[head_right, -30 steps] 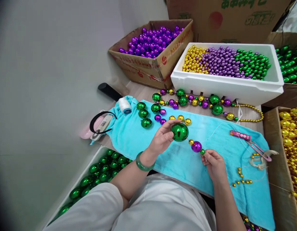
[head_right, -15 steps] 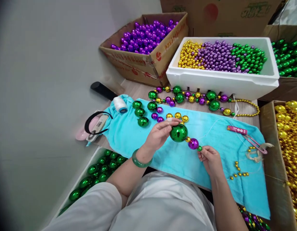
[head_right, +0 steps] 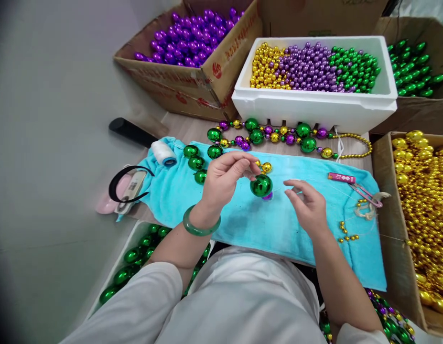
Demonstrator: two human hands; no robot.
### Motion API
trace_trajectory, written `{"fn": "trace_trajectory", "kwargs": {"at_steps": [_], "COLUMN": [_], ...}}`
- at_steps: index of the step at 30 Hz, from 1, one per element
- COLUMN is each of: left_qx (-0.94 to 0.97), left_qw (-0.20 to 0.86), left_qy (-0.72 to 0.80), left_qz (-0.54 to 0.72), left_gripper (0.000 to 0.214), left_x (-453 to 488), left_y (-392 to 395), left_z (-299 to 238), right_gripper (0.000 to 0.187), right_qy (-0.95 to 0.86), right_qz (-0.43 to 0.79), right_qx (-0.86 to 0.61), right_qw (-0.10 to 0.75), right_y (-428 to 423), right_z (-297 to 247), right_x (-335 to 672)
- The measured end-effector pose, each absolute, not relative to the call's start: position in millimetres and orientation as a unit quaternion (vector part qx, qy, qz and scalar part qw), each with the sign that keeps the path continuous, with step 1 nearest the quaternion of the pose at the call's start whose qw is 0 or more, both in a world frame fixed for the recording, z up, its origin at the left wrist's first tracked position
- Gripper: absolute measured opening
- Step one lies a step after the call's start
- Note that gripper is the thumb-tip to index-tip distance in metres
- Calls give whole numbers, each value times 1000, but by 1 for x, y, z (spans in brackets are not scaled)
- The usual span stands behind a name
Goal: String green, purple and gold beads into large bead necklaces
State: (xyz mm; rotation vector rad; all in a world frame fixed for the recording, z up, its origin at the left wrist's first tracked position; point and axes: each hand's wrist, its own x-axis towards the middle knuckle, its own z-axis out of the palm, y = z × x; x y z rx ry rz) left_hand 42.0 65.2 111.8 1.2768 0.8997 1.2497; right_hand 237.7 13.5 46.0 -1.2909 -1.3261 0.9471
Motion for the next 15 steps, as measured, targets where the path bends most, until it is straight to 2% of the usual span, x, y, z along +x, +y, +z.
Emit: {"fn": "trace_trajectory", "kwargs": {"at_steps": [4,8,12,15], "left_qx": [551,558,561,603], "left_qw": [538,535,526,536], "left_qy": [353,333,320,295], "left_qz": [531,541,553,511], "left_gripper": [23,24,29,40], "left_x": [49,52,49,44], "left_y": [67,67,77,83], "left_z": [131,143,135,115], "right_gripper": [25,13,14,16], "right_qy": [-608,-615,-562,-545], "right_qz": [430,433,498,518], "right_qx": [-458,-477,-489,-471], "right_qw": [486,454,443,461], "right_y": [27,37,38,36], "right_z": [63,63,62,66], "right_x": [213,204,204,204]}}
